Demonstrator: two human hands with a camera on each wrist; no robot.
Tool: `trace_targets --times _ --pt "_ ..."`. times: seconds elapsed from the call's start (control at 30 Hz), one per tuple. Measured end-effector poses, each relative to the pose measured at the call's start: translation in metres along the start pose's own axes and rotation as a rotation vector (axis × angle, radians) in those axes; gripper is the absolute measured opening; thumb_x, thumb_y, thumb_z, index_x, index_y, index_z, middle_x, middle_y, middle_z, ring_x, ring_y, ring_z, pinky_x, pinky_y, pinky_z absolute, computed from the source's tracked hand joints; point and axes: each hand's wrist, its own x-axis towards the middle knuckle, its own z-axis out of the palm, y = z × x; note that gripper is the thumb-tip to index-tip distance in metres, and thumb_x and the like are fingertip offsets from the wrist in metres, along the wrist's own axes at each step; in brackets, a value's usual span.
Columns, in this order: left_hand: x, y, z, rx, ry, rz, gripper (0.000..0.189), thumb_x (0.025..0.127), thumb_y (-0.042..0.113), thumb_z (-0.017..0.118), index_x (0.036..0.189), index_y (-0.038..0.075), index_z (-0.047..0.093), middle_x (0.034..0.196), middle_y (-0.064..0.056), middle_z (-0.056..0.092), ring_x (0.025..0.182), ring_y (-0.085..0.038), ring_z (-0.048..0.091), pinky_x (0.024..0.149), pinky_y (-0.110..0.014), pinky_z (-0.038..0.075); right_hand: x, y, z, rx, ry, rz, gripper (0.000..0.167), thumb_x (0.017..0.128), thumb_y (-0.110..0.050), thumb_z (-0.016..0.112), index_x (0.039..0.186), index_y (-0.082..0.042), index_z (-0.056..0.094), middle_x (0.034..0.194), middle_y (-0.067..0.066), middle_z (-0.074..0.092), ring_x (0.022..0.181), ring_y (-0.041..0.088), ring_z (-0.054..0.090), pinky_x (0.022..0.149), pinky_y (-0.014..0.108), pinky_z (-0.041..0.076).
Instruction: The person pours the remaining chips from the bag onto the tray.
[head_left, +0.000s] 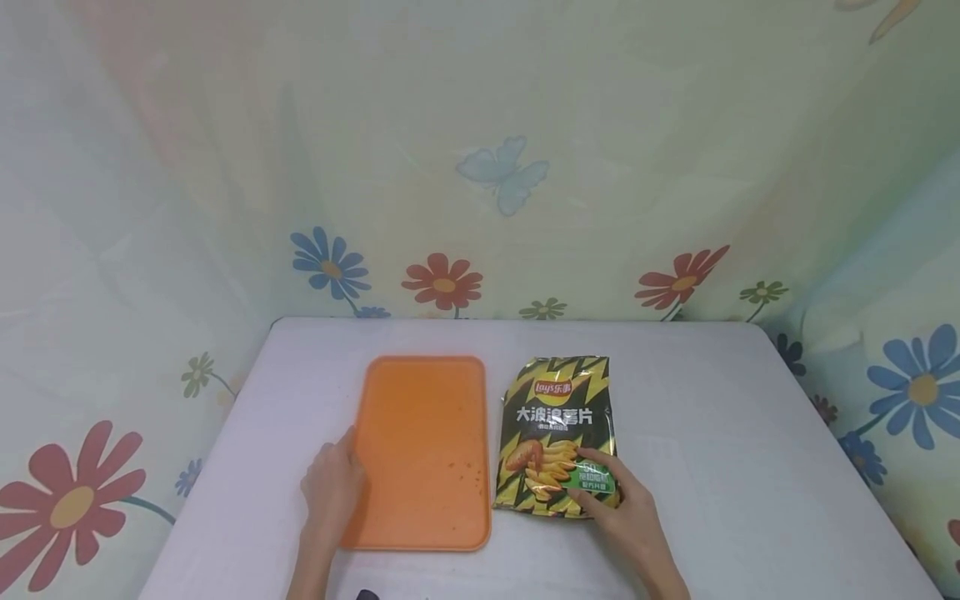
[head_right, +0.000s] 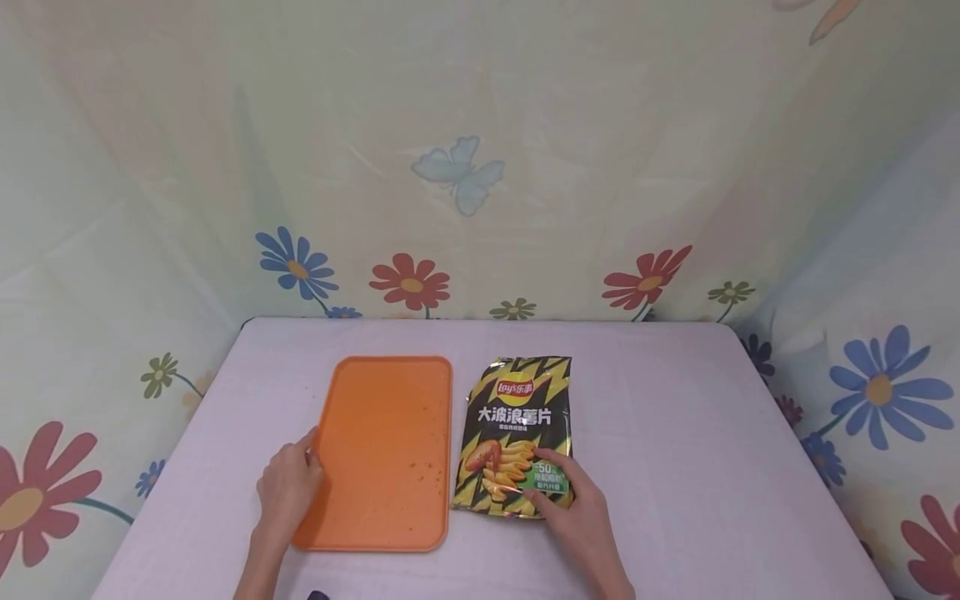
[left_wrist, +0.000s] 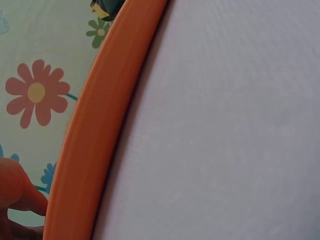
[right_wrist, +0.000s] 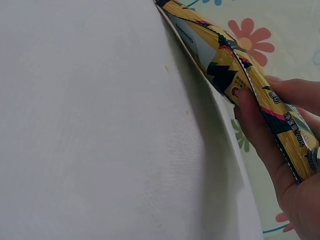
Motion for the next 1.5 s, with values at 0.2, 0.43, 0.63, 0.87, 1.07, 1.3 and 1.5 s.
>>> trace_targets --times 0.2,0.43,0.63,0.87,1.07,1.3,1.5 --pt "0.000 0.000 0.001 0.002 0.019 0.008 0.048 0.092 -0.005 0.054 0.139 -0.002 0.061 0.069 -0.011 0.054 0.053 -0.017 0.039 0.045 -0.029 0.030 0.000 -0.001 -0.005 0.006 0.023 -0.073 0.057 0.086 -0.011 0.081 0.138 -0.020 0.061 0.147 0.013 0.058 0.143 0.044 0.044 0.112 0.065 0.037" --pt "0.000 0.001 0.000 -0.002 0.016 0.005 0.048 0.092 -0.005 0.053 0.139 -0.003 0.060 0.069 -0.011 0.053 0.053 -0.017 0.039 0.045 -0.029 0.031 -0.001 -0.006 -0.011 0.004 0.034 -0.124 0.056 0.086 -0.012 0.081 0.138 -0.019 0.061 0.146 0.014 0.058 0.141 0.045 0.047 0.111 0.066 0.037" --pt "0.001 0.002 -0.001 -0.004 0.004 -0.010 0.047 0.092 -0.004 0.054 0.139 -0.002 0.061 0.072 -0.013 0.056 0.055 -0.019 0.042 0.046 -0.030 0.032 -0.001 -0.009 -0.016 -0.020 0.063 -0.187 0.056 0.085 -0.013 0.083 0.137 -0.020 0.062 0.143 0.009 0.062 0.133 0.037 0.055 0.106 0.057 0.045" --pt "0.002 0.002 -0.002 -0.013 -0.008 -0.025 0.048 0.091 -0.004 0.055 0.138 -0.003 0.061 0.077 -0.015 0.060 0.059 -0.021 0.045 0.049 -0.032 0.034 0.004 -0.017 -0.019 -0.069 0.101 -0.269 0.058 0.083 -0.011 0.084 0.136 -0.025 0.064 0.137 0.005 0.065 0.117 0.015 0.060 0.092 0.027 0.051" --pt "0.000 0.003 -0.004 -0.036 -0.024 -0.025 0.048 0.092 -0.005 0.054 0.139 -0.004 0.060 0.074 -0.012 0.058 0.059 -0.019 0.043 0.049 -0.031 0.032 0.009 -0.024 -0.022 -0.064 0.116 -0.361 0.058 0.081 -0.004 0.085 0.133 -0.022 0.066 0.127 0.005 0.068 0.103 0.002 0.059 0.083 0.022 0.054" --pt "-0.001 0.003 -0.004 -0.042 -0.007 -0.014 0.047 0.092 -0.006 0.054 0.139 -0.004 0.061 0.074 -0.012 0.059 0.058 -0.019 0.041 0.049 -0.031 0.031 0.015 -0.038 -0.025 -0.070 0.096 -0.439 0.056 0.081 -0.003 0.085 0.130 -0.021 0.067 0.115 0.003 0.068 0.092 0.008 0.060 0.075 0.023 0.055" --pt "-0.002 0.003 -0.005 -0.041 -0.012 -0.017 0.047 0.092 -0.004 0.054 0.139 -0.003 0.061 0.077 -0.014 0.061 0.059 -0.020 0.042 0.049 -0.031 0.032 0.021 -0.050 -0.030 -0.105 0.081 -0.532 0.056 0.080 -0.003 0.086 0.130 -0.019 0.068 0.109 0.001 0.067 0.086 0.007 0.057 0.068 0.023 0.054"
